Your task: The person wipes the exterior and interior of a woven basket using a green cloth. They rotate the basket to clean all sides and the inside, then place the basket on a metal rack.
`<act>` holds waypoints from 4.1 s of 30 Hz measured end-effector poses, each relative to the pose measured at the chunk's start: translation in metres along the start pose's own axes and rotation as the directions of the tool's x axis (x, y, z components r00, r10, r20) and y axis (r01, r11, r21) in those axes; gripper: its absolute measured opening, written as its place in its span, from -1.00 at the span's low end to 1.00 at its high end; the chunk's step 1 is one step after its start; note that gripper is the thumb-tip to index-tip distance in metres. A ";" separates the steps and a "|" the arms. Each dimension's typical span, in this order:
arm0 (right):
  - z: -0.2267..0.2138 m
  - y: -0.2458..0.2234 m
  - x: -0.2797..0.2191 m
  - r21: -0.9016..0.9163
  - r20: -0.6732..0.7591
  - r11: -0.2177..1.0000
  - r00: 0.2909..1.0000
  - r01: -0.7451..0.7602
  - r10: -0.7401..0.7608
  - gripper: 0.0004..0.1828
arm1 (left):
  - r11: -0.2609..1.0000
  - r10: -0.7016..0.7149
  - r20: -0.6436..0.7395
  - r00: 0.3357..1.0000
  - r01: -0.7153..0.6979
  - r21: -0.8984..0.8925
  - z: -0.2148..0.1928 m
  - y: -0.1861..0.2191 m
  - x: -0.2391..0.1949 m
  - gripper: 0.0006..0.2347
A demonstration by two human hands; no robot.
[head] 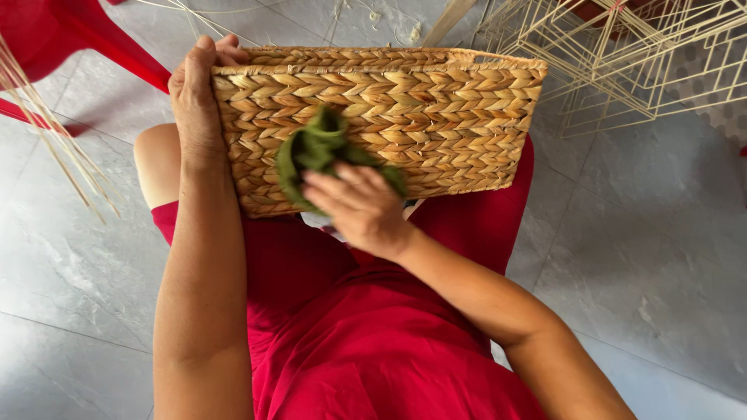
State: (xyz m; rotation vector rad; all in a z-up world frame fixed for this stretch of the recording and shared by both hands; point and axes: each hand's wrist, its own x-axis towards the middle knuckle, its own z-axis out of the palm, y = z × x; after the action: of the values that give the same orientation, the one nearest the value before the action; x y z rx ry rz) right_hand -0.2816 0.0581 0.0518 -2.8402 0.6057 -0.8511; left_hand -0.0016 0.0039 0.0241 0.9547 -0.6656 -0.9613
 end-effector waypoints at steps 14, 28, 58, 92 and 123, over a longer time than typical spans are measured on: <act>-0.042 0.084 -0.089 -0.100 -0.315 0.822 0.801 -0.561 0.509 -0.57 | 0.998 0.032 0.019 0.999 -0.033 0.051 0.000 -0.004 0.005 -0.63; 0.031 0.008 0.094 0.098 0.026 0.993 0.998 -0.062 0.059 -0.42 | 1.000 0.009 0.002 1.000 -0.009 -0.008 -0.002 -0.004 0.009 -0.63; -0.032 0.042 -0.024 -0.123 -0.102 0.915 0.922 -0.385 0.374 -0.48 | 1.000 -0.021 -0.085 0.996 0.021 0.001 0.000 -0.003 0.007 -0.66; -0.010 0.007 0.036 0.008 0.035 1.000 0.999 -0.008 0.008 -0.64 | 0.997 -0.001 -0.015 1.000 0.000 -0.079 -0.004 -0.004 0.003 -0.61; -0.217 0.133 -0.060 0.859 -0.089 0.310 0.476 -0.408 0.875 -0.69 | 0.917 -0.311 -0.094 0.946 0.325 0.233 -0.029 0.018 0.062 -0.49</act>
State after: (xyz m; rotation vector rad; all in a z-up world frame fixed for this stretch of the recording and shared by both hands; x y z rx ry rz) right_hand -0.4919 -0.0380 0.1731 -1.2658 1.0961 -1.3087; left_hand 0.0560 -0.0364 0.0312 1.3357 -0.6016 -1.1513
